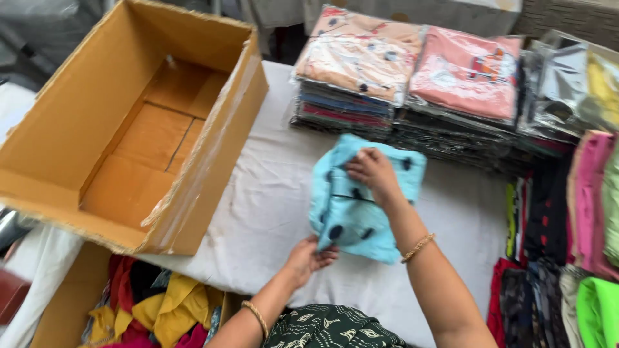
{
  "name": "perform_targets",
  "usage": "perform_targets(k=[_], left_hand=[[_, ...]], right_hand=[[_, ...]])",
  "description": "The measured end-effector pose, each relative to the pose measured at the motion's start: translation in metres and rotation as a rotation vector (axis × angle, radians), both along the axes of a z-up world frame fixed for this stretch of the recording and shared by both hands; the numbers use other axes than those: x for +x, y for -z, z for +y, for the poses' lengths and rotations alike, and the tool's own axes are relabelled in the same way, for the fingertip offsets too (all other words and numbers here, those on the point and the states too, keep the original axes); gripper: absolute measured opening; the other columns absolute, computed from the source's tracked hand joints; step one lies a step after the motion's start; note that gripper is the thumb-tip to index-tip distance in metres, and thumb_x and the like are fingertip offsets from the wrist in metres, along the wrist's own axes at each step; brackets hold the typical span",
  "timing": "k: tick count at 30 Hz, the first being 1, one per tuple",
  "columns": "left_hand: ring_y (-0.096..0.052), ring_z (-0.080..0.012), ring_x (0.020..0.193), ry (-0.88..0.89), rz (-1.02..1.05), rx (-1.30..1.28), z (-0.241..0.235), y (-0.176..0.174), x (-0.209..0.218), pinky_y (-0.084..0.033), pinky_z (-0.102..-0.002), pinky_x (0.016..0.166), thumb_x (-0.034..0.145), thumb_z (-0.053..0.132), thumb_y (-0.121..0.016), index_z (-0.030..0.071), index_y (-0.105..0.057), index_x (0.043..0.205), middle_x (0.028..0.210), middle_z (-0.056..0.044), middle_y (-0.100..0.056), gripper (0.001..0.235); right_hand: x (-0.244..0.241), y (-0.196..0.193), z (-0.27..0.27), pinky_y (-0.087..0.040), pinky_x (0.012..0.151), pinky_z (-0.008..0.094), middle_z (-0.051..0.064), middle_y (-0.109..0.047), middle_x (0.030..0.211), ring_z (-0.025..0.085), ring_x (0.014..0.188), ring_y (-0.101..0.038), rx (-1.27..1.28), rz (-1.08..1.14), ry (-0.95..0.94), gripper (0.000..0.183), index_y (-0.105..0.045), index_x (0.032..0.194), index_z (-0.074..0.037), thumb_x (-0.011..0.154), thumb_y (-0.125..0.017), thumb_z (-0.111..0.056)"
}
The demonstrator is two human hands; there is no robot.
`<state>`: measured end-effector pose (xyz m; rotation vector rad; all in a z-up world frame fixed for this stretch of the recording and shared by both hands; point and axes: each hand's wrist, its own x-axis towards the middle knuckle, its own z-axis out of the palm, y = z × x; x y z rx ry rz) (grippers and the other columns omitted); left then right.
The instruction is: The person folds a green shirt and places it on a stack. They then unfold a light blue polka-dot shirt, button it, and fold it neatly before placing it on the same stack.
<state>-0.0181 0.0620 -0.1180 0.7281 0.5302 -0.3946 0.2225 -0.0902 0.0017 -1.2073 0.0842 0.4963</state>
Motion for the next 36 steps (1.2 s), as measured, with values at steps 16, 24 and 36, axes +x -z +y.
perform_targets(k=[16,24,36], left_hand=[[-0.064,-0.0339,0.101,0.110,-0.228,1.365,0.026,0.059,0.003,-0.053,-0.043,0.089,0.091,0.022,-0.069,0.015,-0.069,0.127,0.119,-0.017,-0.065,0.037],[-0.056,-0.0424,0.123,-0.028,-0.461,1.292,0.049,0.047,0.010,-0.045,-0.046,0.104,0.087,0.012,-0.070,0.010,-0.060,0.136,0.137,-0.022,-0.057,0.050],[-0.068,-0.0315,0.109,0.023,0.338,0.648,0.059,0.004,0.063,-0.052,-0.044,0.089,0.093,0.021,-0.076,0.002,-0.049,0.137,0.124,-0.016,-0.066,0.055]], right_hand=[[-0.090,0.154,0.126,-0.053,0.080,0.052,0.027,-0.064,0.107,0.048,0.095,-0.063,-1.201,-0.707,-0.228,0.059,-0.058,0.119,0.005,0.080,-0.080,-0.034],[0.014,0.238,-0.022,-0.051,0.080,0.044,0.016,-0.066,0.104,0.023,0.088,-0.064,-0.596,-0.133,-0.162,0.040,-0.060,0.130,-0.005,0.093,-0.067,-0.021],[-0.041,0.156,-0.299,-0.053,0.092,0.042,0.010,-0.066,0.125,0.024,0.109,-0.065,-0.431,0.280,0.447,0.048,-0.055,0.139,-0.004,0.105,-0.062,-0.038]])
